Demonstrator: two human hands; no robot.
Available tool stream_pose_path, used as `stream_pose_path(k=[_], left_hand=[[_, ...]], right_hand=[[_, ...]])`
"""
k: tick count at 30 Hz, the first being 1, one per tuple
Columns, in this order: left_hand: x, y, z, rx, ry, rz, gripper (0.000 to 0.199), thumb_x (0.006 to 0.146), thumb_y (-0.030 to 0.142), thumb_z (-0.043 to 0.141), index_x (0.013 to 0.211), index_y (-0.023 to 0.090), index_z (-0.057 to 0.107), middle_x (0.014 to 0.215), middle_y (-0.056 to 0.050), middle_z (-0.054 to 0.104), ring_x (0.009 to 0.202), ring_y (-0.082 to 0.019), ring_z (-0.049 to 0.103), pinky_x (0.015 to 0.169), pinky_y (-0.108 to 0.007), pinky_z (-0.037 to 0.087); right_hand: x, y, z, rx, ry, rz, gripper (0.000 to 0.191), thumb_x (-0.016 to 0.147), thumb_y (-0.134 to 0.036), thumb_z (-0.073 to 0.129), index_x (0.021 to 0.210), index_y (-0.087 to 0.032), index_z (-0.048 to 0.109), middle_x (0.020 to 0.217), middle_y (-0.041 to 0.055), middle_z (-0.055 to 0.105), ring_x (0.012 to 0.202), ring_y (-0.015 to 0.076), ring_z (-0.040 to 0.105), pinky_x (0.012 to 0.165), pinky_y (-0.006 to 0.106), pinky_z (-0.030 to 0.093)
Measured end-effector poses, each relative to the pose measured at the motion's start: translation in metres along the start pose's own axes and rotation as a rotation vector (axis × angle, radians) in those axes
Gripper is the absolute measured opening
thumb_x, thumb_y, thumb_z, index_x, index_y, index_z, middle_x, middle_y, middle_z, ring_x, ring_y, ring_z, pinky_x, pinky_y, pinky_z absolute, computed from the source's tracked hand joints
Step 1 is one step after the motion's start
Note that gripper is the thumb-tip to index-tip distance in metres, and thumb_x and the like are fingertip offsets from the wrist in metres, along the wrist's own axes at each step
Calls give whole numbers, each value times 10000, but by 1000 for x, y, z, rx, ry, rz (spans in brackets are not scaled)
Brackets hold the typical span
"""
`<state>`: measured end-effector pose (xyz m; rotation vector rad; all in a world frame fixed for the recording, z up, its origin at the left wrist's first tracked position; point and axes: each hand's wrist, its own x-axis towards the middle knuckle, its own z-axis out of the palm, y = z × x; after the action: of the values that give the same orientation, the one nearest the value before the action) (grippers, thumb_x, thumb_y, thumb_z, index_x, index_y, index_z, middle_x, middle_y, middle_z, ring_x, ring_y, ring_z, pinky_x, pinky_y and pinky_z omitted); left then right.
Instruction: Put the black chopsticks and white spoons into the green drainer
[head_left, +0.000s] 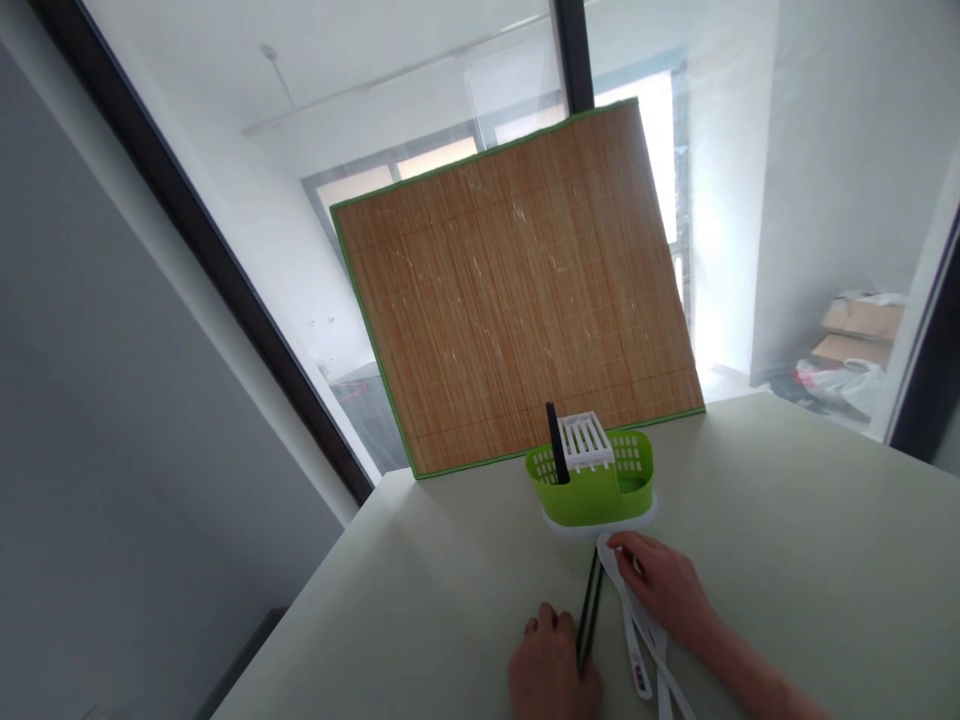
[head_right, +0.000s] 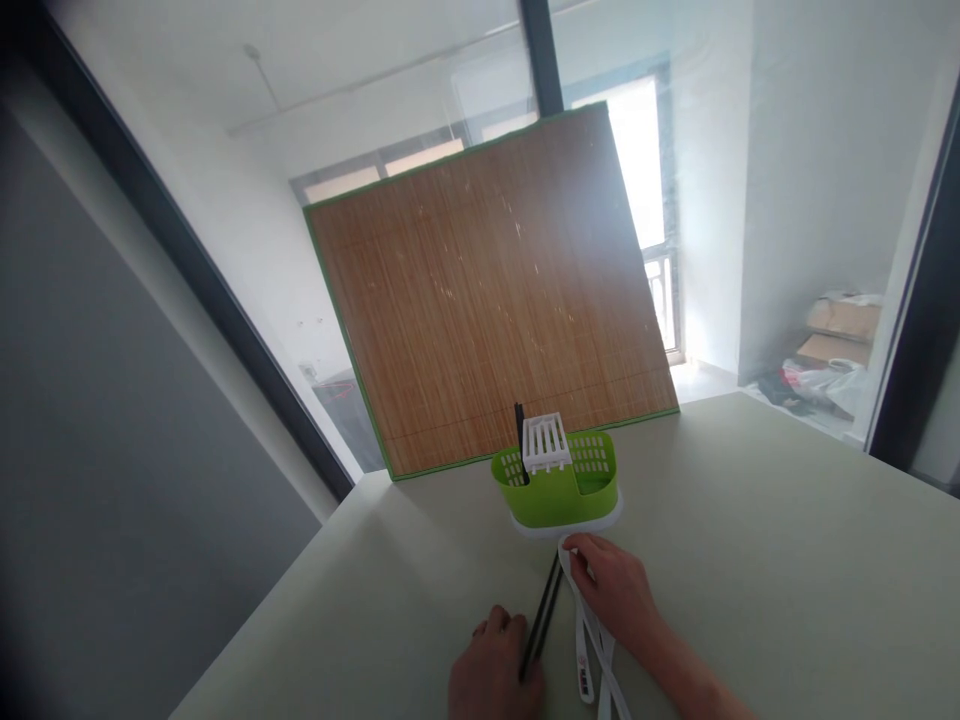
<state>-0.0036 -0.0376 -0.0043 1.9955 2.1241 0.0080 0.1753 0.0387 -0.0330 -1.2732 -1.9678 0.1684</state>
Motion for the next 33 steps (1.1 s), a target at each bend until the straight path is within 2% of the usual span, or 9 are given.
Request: stream_pose_path(k=[3, 7, 10, 14, 18, 21, 24, 29, 33], left_hand=[[7, -8, -1, 91, 51, -64, 341, 768, 87, 410, 1000, 168, 646, 1066, -130, 609, 1051, -280, 547, 801, -365, 469], [18, -19, 0, 137, 99, -80, 391, 775, 13, 345, 960, 129, 669, 965, -165, 651, 1040, -285, 568, 804, -365, 467], [23, -31, -3, 139, 95, -65, 369, 741, 34, 382, 946, 137, 671, 919, -147, 668, 930, -262, 617, 789, -353, 458], [23, -49, -16, 154, 89, -72, 287, 708, 131, 447, 892, 153, 667, 889, -120, 683, 884, -255, 631, 754, -334, 439], [16, -57, -27, 5, 96, -31, 173, 680, 203, 509, 768, 196, 657, 815, -68, 693, 799, -223, 634, 675, -291, 421], [11, -48, -25, -241, 103, 67, 112, 675, 211, 531, 712, 212, 637, 740, -16, 691, 701, -171, 621, 624, -248, 410], [12, -28, -17, -528, 131, 176, 83, 696, 219, 541, 723, 214, 619, 687, 16, 679, 573, -118, 576, 572, -217, 402], [23, 6, -4, -866, 258, 278, 164, 729, 228, 538, 837, 208, 660, 694, 3, 668, 531, -102, 509, 512, -210, 395], [33, 15, 7, -1085, 278, 287, 176, 749, 274, 573, 857, 196, 687, 712, -19, 665, 555, -107, 513, 522, -214, 422]], right_hand=[[-1, -4, 0, 7, -19, -20, 228, 875, -205, 405, 980, -242, 603, 880, 11, 686, 739, 156, 641, 664, 271, 448], [-2, -9, 0, 7, -55, -56, 219, 878, -197, 409, 968, -244, 604, 885, 8, 684, 760, 159, 640, 681, 274, 447], [-4, -10, 2, 0, -60, -89, 215, 867, -186, 419, 956, -246, 605, 889, 11, 684, 765, 161, 643, 676, 267, 447], [-4, -10, 3, 4, -67, -102, 213, 867, -174, 416, 948, -240, 602, 901, 18, 684, 781, 159, 640, 690, 266, 442], [-5, -15, 2, 12, -117, -104, 185, 879, -205, 429, 922, -232, 607, 829, 15, 666, 747, 160, 622, 676, 269, 426], [-6, -22, 1, 66, -169, -96, 157, 882, -289, 476, 910, -234, 620, 737, 1, 641, 700, 160, 607, 658, 271, 411], [-10, -29, 3, 177, -204, -92, 218, 892, -379, 483, 990, -233, 613, 720, -2, 641, 702, 163, 611, 658, 269, 413], [-14, -32, 10, 366, -198, -56, 282, 936, -399, 401, 1078, -230, 577, 890, 35, 689, 814, 175, 644, 726, 276, 453], [-12, -26, 7, 391, -148, -78, 276, 952, -363, 361, 1084, -217, 553, 965, 67, 679, 868, 177, 639, 771, 279, 462]])
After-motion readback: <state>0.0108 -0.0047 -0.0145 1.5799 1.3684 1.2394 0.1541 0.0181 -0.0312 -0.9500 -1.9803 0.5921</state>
